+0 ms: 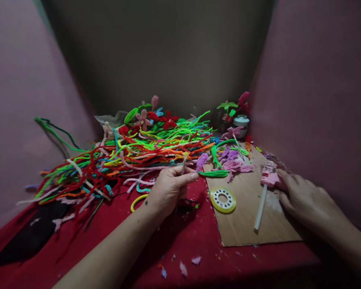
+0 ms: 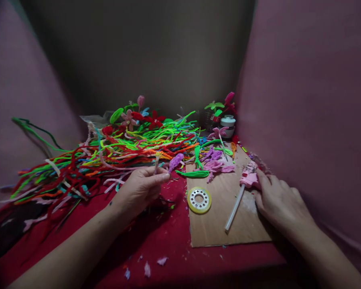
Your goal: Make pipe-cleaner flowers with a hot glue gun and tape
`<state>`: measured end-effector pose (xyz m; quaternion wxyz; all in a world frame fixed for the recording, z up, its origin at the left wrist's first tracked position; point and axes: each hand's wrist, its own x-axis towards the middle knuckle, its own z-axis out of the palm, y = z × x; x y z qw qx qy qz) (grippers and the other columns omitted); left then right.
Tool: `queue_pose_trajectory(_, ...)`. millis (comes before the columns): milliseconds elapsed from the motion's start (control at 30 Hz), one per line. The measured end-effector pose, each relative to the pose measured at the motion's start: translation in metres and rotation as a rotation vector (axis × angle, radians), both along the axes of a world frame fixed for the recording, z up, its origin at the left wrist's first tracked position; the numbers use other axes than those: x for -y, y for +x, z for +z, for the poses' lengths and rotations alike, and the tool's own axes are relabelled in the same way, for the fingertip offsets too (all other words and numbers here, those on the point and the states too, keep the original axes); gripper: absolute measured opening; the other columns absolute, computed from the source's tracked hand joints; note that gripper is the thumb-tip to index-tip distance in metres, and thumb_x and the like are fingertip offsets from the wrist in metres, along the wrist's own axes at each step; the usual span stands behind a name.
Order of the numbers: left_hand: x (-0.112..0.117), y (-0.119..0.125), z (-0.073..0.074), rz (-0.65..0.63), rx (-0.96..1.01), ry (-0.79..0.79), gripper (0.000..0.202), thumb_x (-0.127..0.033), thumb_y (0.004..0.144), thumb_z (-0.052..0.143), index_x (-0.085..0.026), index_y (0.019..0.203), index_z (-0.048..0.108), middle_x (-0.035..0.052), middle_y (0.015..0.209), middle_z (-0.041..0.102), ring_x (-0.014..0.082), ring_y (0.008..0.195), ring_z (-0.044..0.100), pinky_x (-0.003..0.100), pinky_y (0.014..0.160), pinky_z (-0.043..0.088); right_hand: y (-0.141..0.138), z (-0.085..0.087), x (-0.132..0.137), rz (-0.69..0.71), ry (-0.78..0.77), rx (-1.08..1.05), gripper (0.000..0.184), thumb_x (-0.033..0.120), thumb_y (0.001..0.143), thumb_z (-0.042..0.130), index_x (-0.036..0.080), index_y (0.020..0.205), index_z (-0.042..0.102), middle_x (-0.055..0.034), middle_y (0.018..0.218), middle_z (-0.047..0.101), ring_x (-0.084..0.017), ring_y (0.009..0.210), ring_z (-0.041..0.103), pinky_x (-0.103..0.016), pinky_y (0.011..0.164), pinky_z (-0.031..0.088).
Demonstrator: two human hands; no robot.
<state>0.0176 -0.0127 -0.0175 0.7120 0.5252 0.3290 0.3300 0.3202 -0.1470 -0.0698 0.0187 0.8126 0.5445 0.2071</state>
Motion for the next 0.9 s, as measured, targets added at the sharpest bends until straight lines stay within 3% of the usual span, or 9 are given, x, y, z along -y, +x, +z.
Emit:
queue_pose_trajectory(133,-0.003,-0.001,-0.002,0.018,0.026,0.023,0.017,-0.026,0.069,0.068,-0.016,0.070,0.054,-0.0098,0.045,0.028,0.0012,0.035,0.017,0.018,0.036,0.010,0.002,-0.005,-0.003,0.017,0.088,-0.099,0.051,0.029,0.080,0.040,0.006,0.126,0.044,-0.0170,0.103,0.060,-0.030,0.093,0.058,-0.038,0.075,0.047)
queue_pose_trajectory(267,-0.005,-0.001,-0.004,0.034,0.052,0.045,0.017,-0.026,0.070,0.067,-0.016,0.071,0.054,-0.0095,0.046,0.029,0.0013,0.036,0.017,0.018,0.037,0.010,0.006,-0.011,0.001,0.021,0.182,-0.098,0.058,0.035,0.078,0.042,0.008,0.130,0.040,-0.0129,0.095,0.059,-0.029,0.088,0.059,-0.037,0.071,0.048)
queue_pose_trajectory(433,-0.004,-0.001,-0.003,0.020,0.030,0.030,0.016,-0.025,0.071,0.066,-0.017,0.071,0.053,-0.0099,0.046,0.027,0.0015,0.036,0.016,0.018,0.036,0.010,0.008,-0.013,0.000,0.044,0.207,-0.051,0.047,0.035,0.082,0.039,0.012,0.121,0.050,-0.0114,0.095,0.058,-0.027,0.086,0.060,-0.034,0.065,0.050)
queue_pose_trajectory(567,-0.003,-0.001,-0.003,0.014,0.030,0.024,0.015,-0.025,0.071,0.066,-0.017,0.072,0.053,-0.0102,0.045,0.026,0.0016,0.036,0.016,0.018,0.036,0.010,0.006,-0.010,-0.003,0.063,0.259,0.037,0.047,0.037,0.084,0.038,0.011,0.121,0.051,-0.0128,0.096,0.060,-0.030,0.087,0.059,-0.036,0.064,0.050)
queue_pose_trajectory(667,-0.002,-0.001,-0.004,0.026,0.051,0.044,0.016,-0.026,0.070,0.066,-0.017,0.072,0.053,-0.0102,0.044,0.026,0.0017,0.035,0.016,0.019,0.036,0.010,0.003,-0.005,-0.003,0.122,0.403,0.067,0.044,0.036,0.085,0.037,0.009,0.117,0.052,-0.0152,0.094,0.062,-0.031,0.088,0.059,-0.038,0.074,0.049)
queue_pose_trajectory(767,-0.001,-0.001,-0.003,0.025,0.060,0.052,0.017,-0.028,0.071,0.066,-0.016,0.071,0.054,-0.0102,0.044,0.027,0.0017,0.035,0.017,0.019,0.037,0.010,-0.003,0.003,-0.001,0.106,0.484,0.000,0.035,0.029,0.087,0.037,0.014,0.113,0.053,-0.0152,0.098,0.063,-0.030,0.091,0.060,-0.038,0.083,0.046)
queue_pose_trajectory(900,0.001,0.001,-0.003,0.016,0.063,0.040,0.018,-0.029,0.070,0.067,-0.015,0.070,0.055,-0.0099,0.043,0.029,0.0015,0.035,0.018,0.019,0.038,0.010,-0.015,0.013,0.006,0.052,0.607,-0.129,0.029,0.029,0.085,0.042,0.016,0.109,0.054,-0.0154,0.099,0.062,-0.030,0.090,0.060,-0.037,0.080,0.047)
